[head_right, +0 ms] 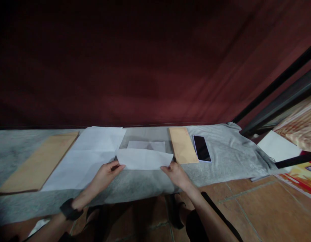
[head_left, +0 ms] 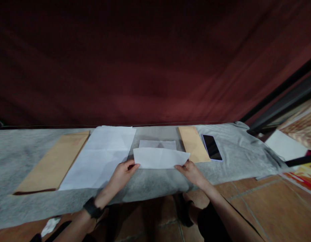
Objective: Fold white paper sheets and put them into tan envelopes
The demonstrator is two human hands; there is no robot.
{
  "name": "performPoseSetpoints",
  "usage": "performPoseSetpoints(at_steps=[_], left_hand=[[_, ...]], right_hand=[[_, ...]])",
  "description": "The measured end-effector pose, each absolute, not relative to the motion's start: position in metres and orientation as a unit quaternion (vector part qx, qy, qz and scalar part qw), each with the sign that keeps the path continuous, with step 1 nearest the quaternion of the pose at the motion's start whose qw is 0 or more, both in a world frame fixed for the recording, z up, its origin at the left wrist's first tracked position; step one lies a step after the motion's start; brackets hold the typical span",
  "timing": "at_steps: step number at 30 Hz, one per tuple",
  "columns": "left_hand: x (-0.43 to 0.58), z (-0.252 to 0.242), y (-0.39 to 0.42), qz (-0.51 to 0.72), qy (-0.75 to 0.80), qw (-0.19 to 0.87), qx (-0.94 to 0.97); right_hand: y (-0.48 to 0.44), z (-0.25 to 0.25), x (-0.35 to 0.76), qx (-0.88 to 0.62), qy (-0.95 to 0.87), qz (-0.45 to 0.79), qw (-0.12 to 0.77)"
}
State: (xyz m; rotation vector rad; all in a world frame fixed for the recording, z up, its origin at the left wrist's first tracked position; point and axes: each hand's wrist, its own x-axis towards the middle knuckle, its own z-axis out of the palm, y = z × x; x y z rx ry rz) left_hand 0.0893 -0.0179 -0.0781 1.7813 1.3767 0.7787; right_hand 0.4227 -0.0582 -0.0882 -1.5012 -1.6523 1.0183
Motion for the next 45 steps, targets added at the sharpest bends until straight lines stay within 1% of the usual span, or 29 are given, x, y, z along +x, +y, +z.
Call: performPoseSetpoints(at_steps=[4, 7, 11, 14, 18, 23, 27, 31, 34, 37, 38, 40, 43, 45], left_hand=[[0.089, -0.075, -0.017, 0.313, 0.525, 0.432, 0.663], [0.090, -0.073, -0.018, 0.313, 0.517, 0.464, 0.648], [0.095, -0.071, -0.020, 0.319, 0.522, 0.466, 0.639], [0.100, -0.067, -0.019, 0.332, 0.528, 0.474, 0.621], [0.103, -0.059, -0.017, 0.322, 0.526, 0.521, 0.590], [0.100, -0.060, -0.016, 0.307, 0.522, 0.537, 0.587], [0.092, -0.066, -0.013, 0.323, 0.505, 0.514, 0.614], [0.082, -0.067, -0.008, 0.355, 0.467, 0.481, 0.652], [0.078, -0.067, -0.008, 0.325, 0.432, 0.472, 0.696], [0.076, -0.065, -0.012, 0.295, 0.417, 0.463, 0.724], [0.076, -0.064, -0.014, 0.300, 0.420, 0.459, 0.723], [0.077, -0.060, -0.015, 0.326, 0.446, 0.440, 0.708], [0.085, -0.055, -0.014, 0.365, 0.502, 0.402, 0.673], [0.093, -0.051, -0.011, 0.380, 0.517, 0.390, 0.661]], right_hand=[[-0.059, -0.081, 0.423, -0.525, -0.592, 0.484, 0.373], [-0.058, -0.078, 0.424, -0.522, -0.547, 0.536, 0.375], [-0.053, -0.082, 0.422, -0.567, -0.517, 0.521, 0.373], [-0.050, -0.082, 0.418, -0.575, -0.508, 0.506, 0.394], [-0.047, -0.080, 0.414, -0.567, -0.471, 0.541, 0.405], [-0.051, -0.079, 0.416, -0.540, -0.448, 0.588, 0.402], [-0.054, -0.070, 0.422, -0.500, -0.507, 0.582, 0.393], [-0.051, -0.060, 0.426, -0.447, -0.641, 0.504, 0.366], [-0.053, -0.059, 0.425, -0.439, -0.690, 0.471, 0.330], [-0.059, -0.058, 0.423, -0.430, -0.700, 0.487, 0.296], [-0.060, -0.057, 0.422, -0.434, -0.695, 0.490, 0.299], [-0.062, -0.054, 0.422, -0.467, -0.666, 0.477, 0.334], [-0.059, -0.047, 0.424, -0.545, -0.570, 0.438, 0.432], [-0.054, -0.040, 0.425, -0.563, -0.498, 0.431, 0.500]])
